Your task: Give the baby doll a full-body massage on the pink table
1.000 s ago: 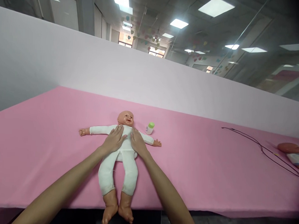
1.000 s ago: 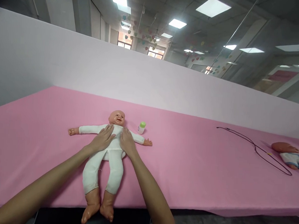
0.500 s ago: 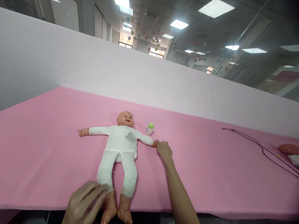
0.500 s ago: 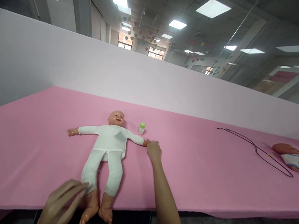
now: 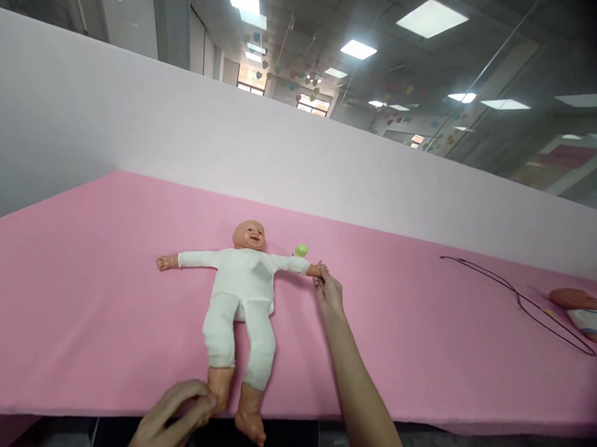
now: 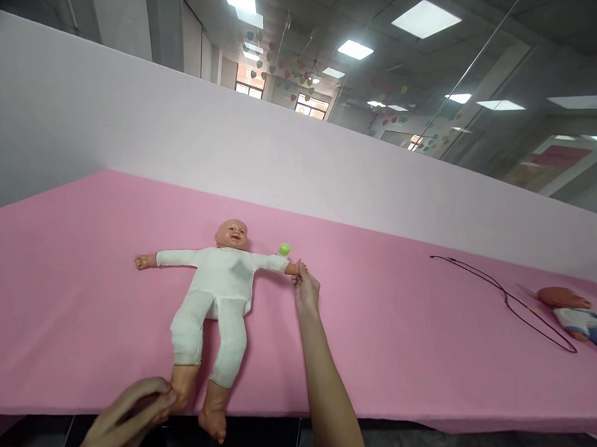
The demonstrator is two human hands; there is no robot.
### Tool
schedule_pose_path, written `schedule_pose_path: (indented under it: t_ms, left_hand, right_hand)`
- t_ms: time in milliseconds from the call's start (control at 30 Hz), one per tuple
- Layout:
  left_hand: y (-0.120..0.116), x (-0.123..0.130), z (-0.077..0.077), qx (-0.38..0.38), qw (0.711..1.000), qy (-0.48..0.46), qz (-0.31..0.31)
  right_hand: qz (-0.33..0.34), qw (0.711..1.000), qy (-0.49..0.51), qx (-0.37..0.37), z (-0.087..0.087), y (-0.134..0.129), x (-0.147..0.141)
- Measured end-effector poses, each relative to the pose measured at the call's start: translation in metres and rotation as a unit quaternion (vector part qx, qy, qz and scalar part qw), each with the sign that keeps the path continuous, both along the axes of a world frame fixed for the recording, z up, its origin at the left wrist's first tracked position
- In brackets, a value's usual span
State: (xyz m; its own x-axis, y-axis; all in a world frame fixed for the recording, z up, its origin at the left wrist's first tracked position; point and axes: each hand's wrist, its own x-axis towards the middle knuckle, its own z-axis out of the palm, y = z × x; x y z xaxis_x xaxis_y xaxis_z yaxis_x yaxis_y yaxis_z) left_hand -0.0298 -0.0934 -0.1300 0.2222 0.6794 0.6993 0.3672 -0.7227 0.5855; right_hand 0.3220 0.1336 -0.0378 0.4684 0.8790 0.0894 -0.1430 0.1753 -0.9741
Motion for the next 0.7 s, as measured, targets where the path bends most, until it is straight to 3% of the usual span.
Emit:
schedule_pose_path:
  t_ms: [133, 233, 333, 367, 433, 533, 600, 700]
  left_hand:
    - [0.045, -0.022, 0.051, -0.129, 0.988, -0.063, 0.048]
    - [0.099, -0.017, 0.083, -0.193, 0.972, -0.113, 0.072]
    - [0.150, -0.002, 0.090, -0.239, 0.957, -0.156, 0.059]
    - [0.162, 0.001, 0.088, -0.249, 0.952, -0.168, 0.053]
    - [0.173, 0.003, 0.085, -0.261, 0.948, -0.176, 0.052]
    - [0.152, -0.008, 0.085, -0.255, 0.953, -0.149, 0.066]
    - [0.119, -0.022, 0.084, -0.244, 0.959, -0.125, 0.068]
    - [0.058, -0.046, 0.071, -0.251, 0.963, -0.088, 0.047]
  right_hand:
    - [0.063, 0.989, -0.127, 0.047, 0.032, 0.004, -0.041]
    - [0.211, 0.927, -0.299, 0.084, 0.046, -0.002, -0.078]
    - [0.301, 0.842, -0.433, 0.111, 0.045, -0.010, -0.104]
    - [0.306, 0.829, -0.455, 0.113, 0.044, -0.011, -0.109]
    - [0.303, 0.832, -0.452, 0.110, 0.042, -0.009, -0.109]
    - [0.247, 0.897, -0.356, 0.083, 0.046, 0.008, -0.092]
    - [0.161, 0.947, -0.274, 0.050, 0.050, 0.025, -0.074]
    - [0.057, 0.978, -0.200, 0.015, 0.044, 0.046, -0.048]
